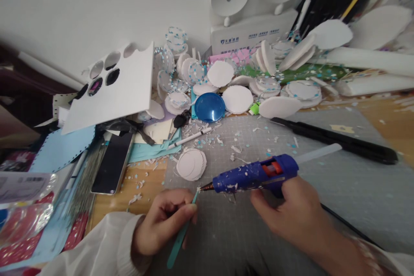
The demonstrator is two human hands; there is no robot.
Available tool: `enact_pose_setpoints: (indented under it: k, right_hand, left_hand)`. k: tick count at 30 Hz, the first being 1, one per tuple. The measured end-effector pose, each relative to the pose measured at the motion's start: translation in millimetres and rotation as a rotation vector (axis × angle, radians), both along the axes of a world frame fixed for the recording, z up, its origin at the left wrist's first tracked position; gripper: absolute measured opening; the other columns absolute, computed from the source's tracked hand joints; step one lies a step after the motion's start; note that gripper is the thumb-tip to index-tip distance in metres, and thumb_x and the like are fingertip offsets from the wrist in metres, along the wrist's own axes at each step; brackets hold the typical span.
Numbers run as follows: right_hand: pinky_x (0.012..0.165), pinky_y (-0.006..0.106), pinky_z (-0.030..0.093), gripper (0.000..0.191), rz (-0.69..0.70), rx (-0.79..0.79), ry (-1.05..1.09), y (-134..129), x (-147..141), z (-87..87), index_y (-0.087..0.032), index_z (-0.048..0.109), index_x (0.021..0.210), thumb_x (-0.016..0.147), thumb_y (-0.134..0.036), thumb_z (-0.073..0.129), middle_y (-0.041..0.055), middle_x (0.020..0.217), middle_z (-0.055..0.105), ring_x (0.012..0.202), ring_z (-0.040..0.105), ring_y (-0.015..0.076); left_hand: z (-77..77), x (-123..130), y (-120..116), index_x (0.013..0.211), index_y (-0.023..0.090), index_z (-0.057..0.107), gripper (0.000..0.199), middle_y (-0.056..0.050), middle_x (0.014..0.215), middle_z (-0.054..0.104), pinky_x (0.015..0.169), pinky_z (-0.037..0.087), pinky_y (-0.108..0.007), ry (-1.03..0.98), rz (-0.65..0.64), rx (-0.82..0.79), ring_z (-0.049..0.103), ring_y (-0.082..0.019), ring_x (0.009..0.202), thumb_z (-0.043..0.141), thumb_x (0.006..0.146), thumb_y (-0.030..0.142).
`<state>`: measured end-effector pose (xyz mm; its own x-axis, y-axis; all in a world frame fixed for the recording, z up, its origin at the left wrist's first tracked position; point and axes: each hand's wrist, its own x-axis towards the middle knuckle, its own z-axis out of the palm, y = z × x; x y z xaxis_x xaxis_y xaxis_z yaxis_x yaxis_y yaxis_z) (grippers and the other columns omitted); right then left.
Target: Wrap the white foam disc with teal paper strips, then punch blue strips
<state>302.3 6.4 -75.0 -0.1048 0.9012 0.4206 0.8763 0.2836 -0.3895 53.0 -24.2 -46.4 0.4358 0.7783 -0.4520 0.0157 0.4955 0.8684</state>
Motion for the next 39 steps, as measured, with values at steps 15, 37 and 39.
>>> enact_pose_setpoints:
  k: [15,37,39]
  right_hand:
    - [0.039,0.035,0.047,0.019,-0.007,-0.047,-0.016,0.4,1.4,-2.1,-0.028,0.043,0.059,0.074,-0.037,0.05,0.0021,0.045,0.056,0.042,0.06,0.0256]
    - [0.044,0.03,0.052,0.019,0.12,0.122,-0.161,10.0,-1.9,8.4,-0.02,0.054,0.089,0.085,-0.035,0.044,0.0058,0.063,0.069,0.052,0.068,0.0239]
    - [0.044,0.031,0.051,0.022,0.076,0.15,-0.172,14.2,2.3,7.1,-0.02,0.054,0.091,0.085,-0.04,0.045,0.0059,0.064,0.069,0.051,0.067,0.0247]
  left_hand:
    - [-1.3,-0.5,-0.1,0.065,0.016,0.049,0.053,0.004,0.044,0.046,0.032,0.032,-0.013,-0.028,0.008,0.042,0.041,-0.005,0.032,0.055,0.082,0.066]
    - [-2.2,-1.8,0.3,0.065,0.015,0.05,0.059,0.003,0.043,0.045,0.033,0.033,-0.013,0.025,-0.031,0.023,0.043,-0.006,0.033,0.054,0.077,0.073]
    - [-3.2,-2.0,0.5,0.065,0.015,0.05,0.059,0.003,0.044,0.045,0.033,0.033,-0.014,0.019,-0.03,0.024,0.044,-0.006,0.033,0.054,0.077,0.073]
